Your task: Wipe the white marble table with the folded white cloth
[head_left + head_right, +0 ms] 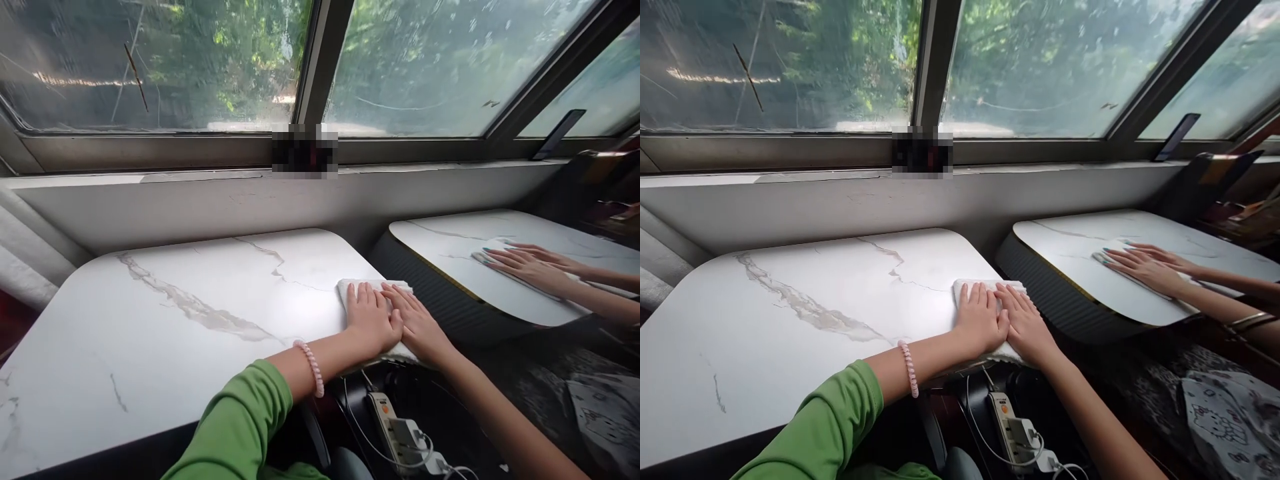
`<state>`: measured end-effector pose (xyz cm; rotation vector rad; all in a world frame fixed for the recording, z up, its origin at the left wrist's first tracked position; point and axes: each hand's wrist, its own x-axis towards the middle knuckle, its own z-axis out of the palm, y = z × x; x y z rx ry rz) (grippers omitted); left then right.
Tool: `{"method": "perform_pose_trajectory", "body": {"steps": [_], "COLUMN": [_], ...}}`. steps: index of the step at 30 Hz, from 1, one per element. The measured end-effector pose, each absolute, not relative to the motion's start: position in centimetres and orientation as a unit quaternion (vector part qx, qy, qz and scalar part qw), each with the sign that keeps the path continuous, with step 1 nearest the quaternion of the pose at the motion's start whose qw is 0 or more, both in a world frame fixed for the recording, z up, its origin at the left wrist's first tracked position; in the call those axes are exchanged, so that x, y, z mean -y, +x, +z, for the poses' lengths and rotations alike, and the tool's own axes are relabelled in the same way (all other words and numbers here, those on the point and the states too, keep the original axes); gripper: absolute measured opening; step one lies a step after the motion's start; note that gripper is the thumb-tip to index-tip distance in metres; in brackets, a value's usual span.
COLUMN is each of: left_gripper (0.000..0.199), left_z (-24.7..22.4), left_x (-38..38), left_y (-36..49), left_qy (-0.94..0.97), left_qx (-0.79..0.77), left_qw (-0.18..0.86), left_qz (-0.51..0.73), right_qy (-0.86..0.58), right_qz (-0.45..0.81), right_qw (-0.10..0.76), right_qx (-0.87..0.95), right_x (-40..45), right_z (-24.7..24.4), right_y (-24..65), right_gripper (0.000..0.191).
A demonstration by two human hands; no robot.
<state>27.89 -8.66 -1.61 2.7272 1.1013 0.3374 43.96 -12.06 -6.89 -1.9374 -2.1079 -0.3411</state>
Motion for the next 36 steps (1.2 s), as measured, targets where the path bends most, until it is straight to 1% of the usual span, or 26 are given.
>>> {"method": "perform_pose_trajectory", "body": {"steps": [7, 17, 23, 27, 32, 36], "left_gripper": [0.06, 0.054, 0.049, 0.048, 0.05, 0.055], "left_z": [-1.8, -2.2, -2.1, -2.2, -2.2, -2.1], "left_x": [4.7, -7.2, -12.3, -13.0, -12.2, -10.5], "left_y": [26.1, 21.2, 18.3, 18.1, 18.2, 17.9], "left_qy": [0.921, 0.863, 0.83, 0.826, 0.824, 0.821], "left_qx": [-0.356, -0.473, -0.526, -0.531, -0.535, -0.541], "left_qw": [0.103, 0.072, 0.046, 0.043, 0.032, 0.027], "left_qz": [0.122, 0.164, 0.179, 0.185, 0.186, 0.18], "right_qy": [-0.687, -0.644, -0.597, -0.6, -0.607, -0.597], "right_qz": [-0.145, -0.082, -0.072, -0.064, -0.048, -0.031], "right_qw": [0.12, 0.134, 0.175, 0.189, 0.172, 0.181], "right_qx": [0.702, 0.749, 0.78, 0.775, 0.774, 0.781], "right_x": [8.2, -6.7, -13.1, -14.0, -13.0, -11.5], "right_z": [-7.4, -5.1, -4.4, -4.3, -3.8, -3.6], "right_y": [41.9, 34.7, 31.3, 31.0, 30.7, 30.5], "right_gripper": [0.054, 0.05, 0.042, 0.04, 0.044, 0.047]}}
